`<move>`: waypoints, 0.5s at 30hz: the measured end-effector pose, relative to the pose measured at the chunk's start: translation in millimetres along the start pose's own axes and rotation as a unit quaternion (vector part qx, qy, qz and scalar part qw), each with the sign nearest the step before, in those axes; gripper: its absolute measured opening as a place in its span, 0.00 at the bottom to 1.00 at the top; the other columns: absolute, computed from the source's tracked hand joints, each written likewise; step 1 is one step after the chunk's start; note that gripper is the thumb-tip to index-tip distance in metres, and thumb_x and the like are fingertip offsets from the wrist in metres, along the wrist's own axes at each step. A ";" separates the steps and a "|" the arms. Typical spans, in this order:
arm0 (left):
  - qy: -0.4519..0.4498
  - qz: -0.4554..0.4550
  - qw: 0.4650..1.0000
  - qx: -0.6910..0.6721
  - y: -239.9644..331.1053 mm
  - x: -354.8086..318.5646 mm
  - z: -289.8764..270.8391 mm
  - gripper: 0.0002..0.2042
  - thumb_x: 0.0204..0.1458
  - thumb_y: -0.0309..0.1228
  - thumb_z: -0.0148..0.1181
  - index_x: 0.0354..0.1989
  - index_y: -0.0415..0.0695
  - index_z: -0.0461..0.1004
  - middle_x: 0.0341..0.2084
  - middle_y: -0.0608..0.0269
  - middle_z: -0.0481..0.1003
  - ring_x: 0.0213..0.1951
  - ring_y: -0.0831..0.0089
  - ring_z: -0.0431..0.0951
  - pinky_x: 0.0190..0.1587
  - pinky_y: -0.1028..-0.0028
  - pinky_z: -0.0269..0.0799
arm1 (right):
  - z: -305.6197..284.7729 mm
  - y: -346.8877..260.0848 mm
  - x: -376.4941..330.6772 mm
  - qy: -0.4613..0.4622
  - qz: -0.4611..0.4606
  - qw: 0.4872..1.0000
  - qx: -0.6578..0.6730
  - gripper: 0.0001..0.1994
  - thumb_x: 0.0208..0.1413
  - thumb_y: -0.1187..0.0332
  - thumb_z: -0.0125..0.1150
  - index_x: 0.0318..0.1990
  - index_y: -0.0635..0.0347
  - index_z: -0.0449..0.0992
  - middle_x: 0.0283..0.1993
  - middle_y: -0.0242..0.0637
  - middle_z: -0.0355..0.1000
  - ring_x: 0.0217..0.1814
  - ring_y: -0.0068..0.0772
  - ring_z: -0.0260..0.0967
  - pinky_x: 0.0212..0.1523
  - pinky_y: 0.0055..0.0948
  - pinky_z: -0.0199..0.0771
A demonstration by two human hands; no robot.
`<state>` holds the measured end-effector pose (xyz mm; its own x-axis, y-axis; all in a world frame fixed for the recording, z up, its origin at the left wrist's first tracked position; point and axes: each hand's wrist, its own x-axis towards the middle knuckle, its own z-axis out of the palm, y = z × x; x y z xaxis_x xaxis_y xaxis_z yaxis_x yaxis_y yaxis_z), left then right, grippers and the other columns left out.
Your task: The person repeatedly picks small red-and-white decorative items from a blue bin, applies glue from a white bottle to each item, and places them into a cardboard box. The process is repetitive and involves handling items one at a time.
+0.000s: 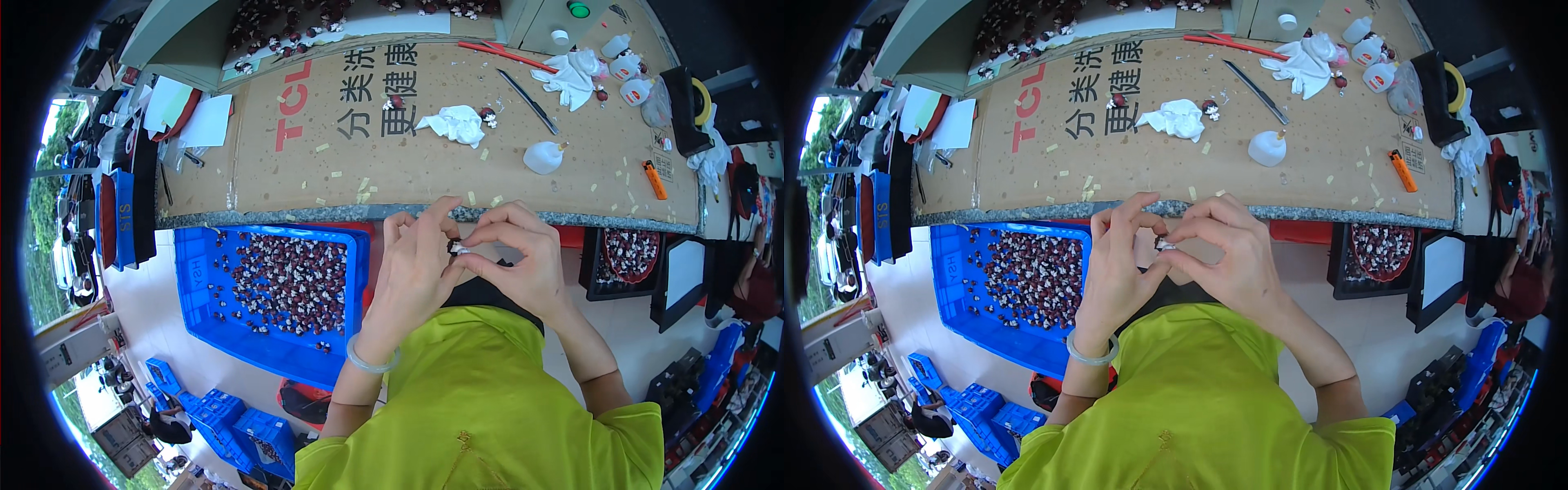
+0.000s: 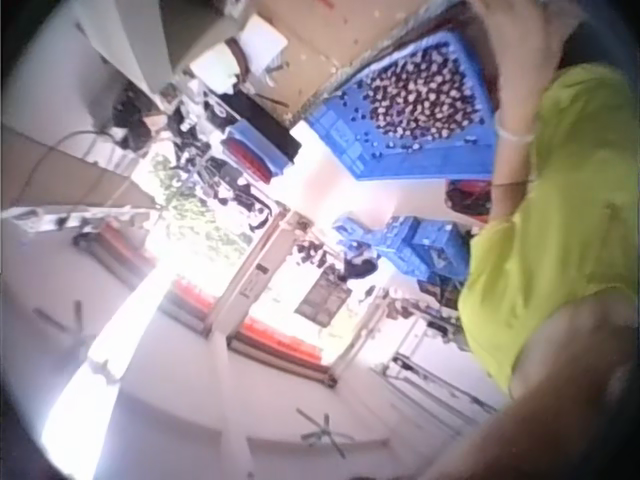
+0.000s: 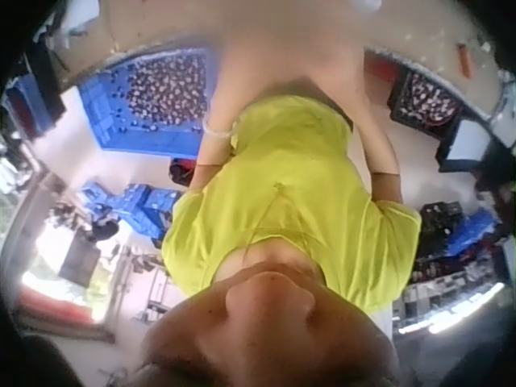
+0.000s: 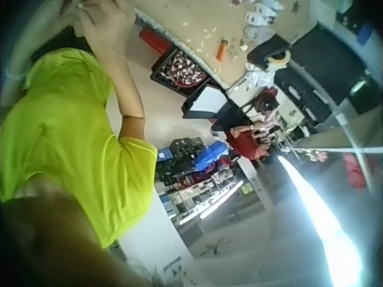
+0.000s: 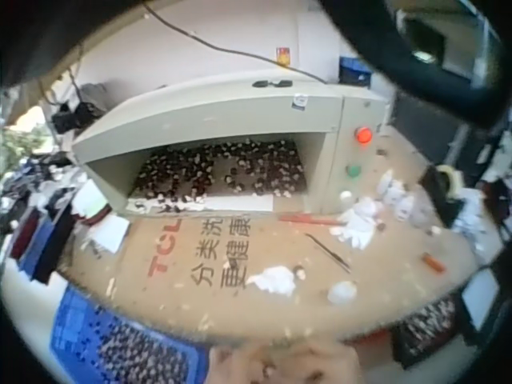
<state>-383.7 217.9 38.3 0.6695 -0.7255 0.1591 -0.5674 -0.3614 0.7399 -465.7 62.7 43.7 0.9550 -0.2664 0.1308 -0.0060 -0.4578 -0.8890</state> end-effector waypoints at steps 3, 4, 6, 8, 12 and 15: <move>0.022 0.015 1.000 0.005 -4.0 -0.6 -0.4 0.34 0.36 0.23 0.70 0.56 0.47 0.62 0.32 0.67 0.76 0.38 0.64 0.71 0.50 0.66 0.57 | 5.2 5.4 -1.1 0.026 -0.012 0.999 0.013 0.09 0.37 0.73 0.73 0.30 0.59 0.82 0.32 0.35 0.74 0.36 0.34 0.70 0.36 0.28 0.70; 0.033 0.022 0.999 0.005 -6.3 -1.1 0.0 0.34 0.36 0.23 0.71 0.56 0.46 0.62 0.32 0.67 0.76 0.38 0.64 0.71 0.51 0.66 0.57 | 6.2 7.0 -1.1 0.033 -0.012 0.999 0.021 0.09 0.37 0.73 0.73 0.30 0.58 0.83 0.32 0.34 0.74 0.36 0.33 0.69 0.36 0.27 0.69; 0.066 0.035 0.997 -0.004 -7.8 -0.5 1.2 0.33 0.37 0.23 0.70 0.56 0.46 0.63 0.31 0.67 0.76 0.34 0.66 0.72 0.47 0.65 0.57 | 8.6 11.6 -2.8 0.046 -0.002 0.998 0.047 0.09 0.38 0.74 0.73 0.32 0.58 0.83 0.32 0.34 0.74 0.37 0.31 0.70 0.37 0.26 0.68; 0.091 0.028 0.995 -0.021 -9.1 -0.8 3.6 0.32 0.38 0.23 0.70 0.55 0.46 0.64 0.31 0.67 0.76 0.33 0.68 0.73 0.46 0.65 0.57 | 12.9 17.2 -5.2 0.060 0.021 0.994 0.091 0.10 0.40 0.75 0.72 0.33 0.58 0.84 0.33 0.34 0.74 0.37 0.28 0.70 0.38 0.25 0.68; 0.109 -0.025 0.989 -0.095 -12.4 -4.8 10.9 0.34 0.37 0.24 0.71 0.56 0.47 0.63 0.32 0.69 0.76 0.38 0.68 0.72 0.48 0.66 0.58 | 23.7 27.5 -11.3 0.080 0.113 0.963 0.233 0.08 0.43 0.76 0.70 0.35 0.60 0.83 0.36 0.34 0.74 0.39 0.24 0.69 0.39 0.24 0.67; 0.109 -0.042 0.986 -0.118 -13.2 -5.8 13.5 0.34 0.36 0.25 0.72 0.56 0.48 0.63 0.32 0.70 0.77 0.42 0.67 0.71 0.49 0.67 0.59 | 28.1 33.6 -15.1 0.078 0.157 0.940 0.294 0.08 0.45 0.77 0.69 0.35 0.62 0.83 0.38 0.34 0.74 0.40 0.22 0.68 0.40 0.23 0.67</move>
<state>-386.6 219.0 18.8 0.8112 -0.5466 0.2079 -0.3950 -0.2500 0.8840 -472.0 75.2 -0.5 0.8783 -0.4518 -0.1567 -0.0714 0.2002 -0.9772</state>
